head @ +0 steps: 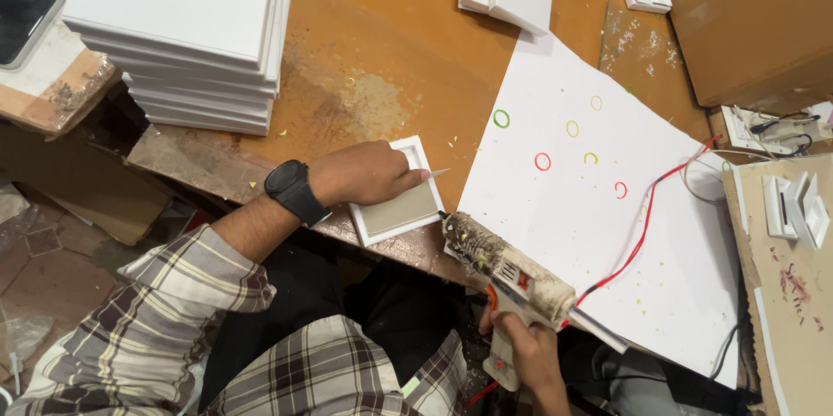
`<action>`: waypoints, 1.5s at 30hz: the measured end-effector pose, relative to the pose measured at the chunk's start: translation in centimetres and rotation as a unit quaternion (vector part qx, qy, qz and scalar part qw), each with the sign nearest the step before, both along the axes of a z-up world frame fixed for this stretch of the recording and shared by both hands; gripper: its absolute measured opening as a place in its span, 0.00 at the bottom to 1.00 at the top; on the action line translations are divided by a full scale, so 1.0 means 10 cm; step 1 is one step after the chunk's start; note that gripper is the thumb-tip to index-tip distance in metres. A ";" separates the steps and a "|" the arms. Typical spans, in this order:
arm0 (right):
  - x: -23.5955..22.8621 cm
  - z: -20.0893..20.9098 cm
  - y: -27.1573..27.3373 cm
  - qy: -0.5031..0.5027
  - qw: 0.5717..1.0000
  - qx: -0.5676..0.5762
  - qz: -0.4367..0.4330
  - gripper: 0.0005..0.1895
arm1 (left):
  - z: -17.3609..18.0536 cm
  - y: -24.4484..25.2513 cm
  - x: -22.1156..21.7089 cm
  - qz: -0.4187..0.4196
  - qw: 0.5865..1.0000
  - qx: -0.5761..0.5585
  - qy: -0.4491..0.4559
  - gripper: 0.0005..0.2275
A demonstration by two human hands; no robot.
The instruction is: The person assembles small white rectangular boxes by applying hot glue to the edges of flat panels and pressing them together. They repeatedly pick up panels, apply glue, join them, and inspect the assembled units. Finished boxes are stacked on the table.
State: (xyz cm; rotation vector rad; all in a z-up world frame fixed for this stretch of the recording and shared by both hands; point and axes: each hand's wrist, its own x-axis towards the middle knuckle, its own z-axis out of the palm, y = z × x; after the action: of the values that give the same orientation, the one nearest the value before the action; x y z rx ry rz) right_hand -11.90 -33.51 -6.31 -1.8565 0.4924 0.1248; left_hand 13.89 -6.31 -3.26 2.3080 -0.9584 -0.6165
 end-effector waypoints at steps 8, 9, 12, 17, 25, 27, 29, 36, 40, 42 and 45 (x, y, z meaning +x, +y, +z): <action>0.38 -0.10 0.15 -0.001 0.998 -0.051 0.024 0.15 | -0.08 -0.02 -0.03 -0.005 0.999 -0.033 -0.036 0.28; 0.44 -0.09 0.16 -0.015 0.998 -0.048 0.027 0.15 | -0.08 -0.02 -0.03 -0.004 0.998 -0.039 -0.045 0.28; 0.48 -0.03 0.22 -0.033 0.997 -0.057 0.040 0.16 | -0.08 -0.02 -0.05 0.001 0.999 -0.027 -0.044 0.28; 0.30 -0.05 0.26 -0.070 0.994 -0.046 0.076 0.21 | -0.05 -0.01 -0.05 0.002 0.998 -0.035 -0.042 0.28; 0.08 0.06 -0.46 -0.165 0.979 0.033 -0.116 0.23 | -0.18 -0.17 -0.68 0.075 0.989 0.061 -0.112 0.26; 0.19 0.12 -0.63 -0.183 0.976 -0.058 -0.103 0.25 | -0.30 -0.29 -0.98 0.116 0.941 0.119 -0.293 0.28; 0.35 0.15 -0.74 -0.158 0.970 -0.153 -0.101 0.23 | -0.44 -0.36 -1.12 0.142 0.895 0.156 -0.392 0.31; 0.70 0.35 -0.48 -0.023 0.897 -0.442 -0.007 0.33 | -0.64 -0.42 -1.25 0.143 0.877 0.220 -0.402 0.29; 0.80 0.43 0.06 -0.163 0.835 -0.516 0.104 0.38 | -0.60 -0.30 -1.28 0.138 0.915 0.122 -0.360 0.29; 0.83 0.37 0.46 -0.227 0.851 -0.442 0.173 0.35 | -0.59 -0.14 -1.37 0.147 0.930 0.069 -0.331 0.29; 0.92 0.28 0.98 -0.217 0.796 -0.434 0.362 0.38 | -0.57 0.10 -1.51 0.164 0.933 0.051 -0.317 0.31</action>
State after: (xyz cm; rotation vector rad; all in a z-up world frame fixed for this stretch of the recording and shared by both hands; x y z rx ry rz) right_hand -2.74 -23.74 -3.49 -2.7925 -0.6378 -0.0400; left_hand -1.25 -5.34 -8.95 2.7386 -0.7759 0.2484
